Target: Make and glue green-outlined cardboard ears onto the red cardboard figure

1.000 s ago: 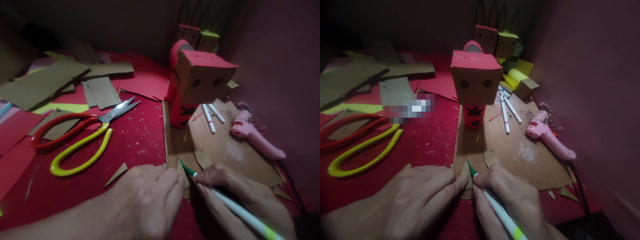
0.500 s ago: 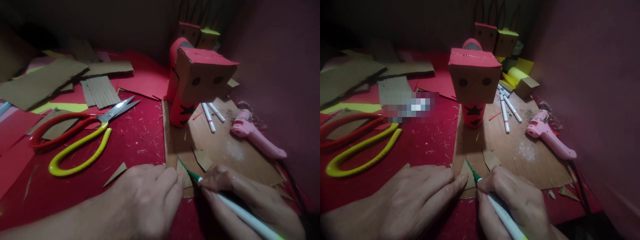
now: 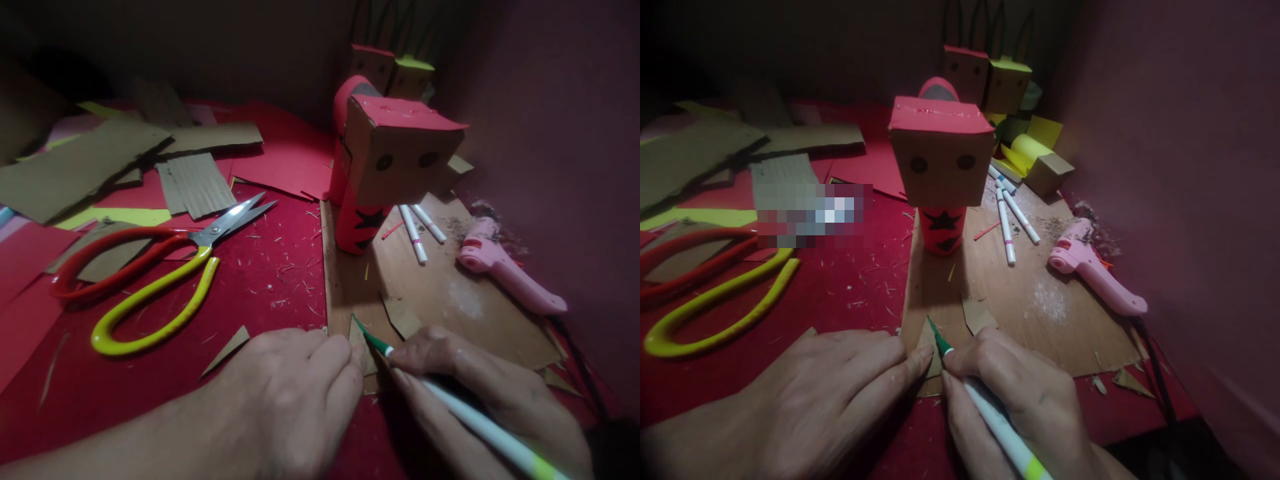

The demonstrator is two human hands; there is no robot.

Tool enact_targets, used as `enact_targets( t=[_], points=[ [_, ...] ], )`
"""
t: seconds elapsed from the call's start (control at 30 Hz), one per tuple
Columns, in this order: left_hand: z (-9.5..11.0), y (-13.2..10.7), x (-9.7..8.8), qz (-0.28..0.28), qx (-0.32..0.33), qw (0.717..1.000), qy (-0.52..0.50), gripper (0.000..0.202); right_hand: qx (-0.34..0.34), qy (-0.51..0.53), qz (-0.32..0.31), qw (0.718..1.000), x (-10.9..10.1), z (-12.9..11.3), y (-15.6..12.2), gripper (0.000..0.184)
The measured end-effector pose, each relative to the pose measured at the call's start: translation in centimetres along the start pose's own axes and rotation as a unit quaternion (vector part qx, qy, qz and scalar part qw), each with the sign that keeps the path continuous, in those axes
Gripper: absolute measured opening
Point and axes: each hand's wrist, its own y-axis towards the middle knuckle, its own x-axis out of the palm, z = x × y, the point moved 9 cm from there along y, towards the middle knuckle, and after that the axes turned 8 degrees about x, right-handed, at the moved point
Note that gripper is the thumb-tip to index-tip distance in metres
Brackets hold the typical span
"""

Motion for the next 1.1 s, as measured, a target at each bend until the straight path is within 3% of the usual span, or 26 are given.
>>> enact_targets(
  t=[0.1,0.37,0.77,1.1],
  points=[
    [-0.1,0.1,0.0,-0.002,-0.007,1.0,0.002,0.038,-0.047,-0.008,-0.043,0.998,0.5,-0.6,0.0,0.015],
    [-0.2,0.1,-0.1,0.012,-0.011,1.0,-0.017,0.032,0.0,-0.009,0.031,0.999,-0.5,-0.5,0.1,0.016],
    [-0.1,0.1,-0.1,-0.001,-0.01,1.0,0.014,0.033,-0.013,0.008,0.039,0.999,-1.1,-0.9,0.5,0.016],
    [-0.2,0.2,-0.2,0.007,-0.011,1.0,0.005,0.036,-0.034,-0.015,0.005,0.999,-0.4,-0.4,-0.3,0.017]
  ],
)
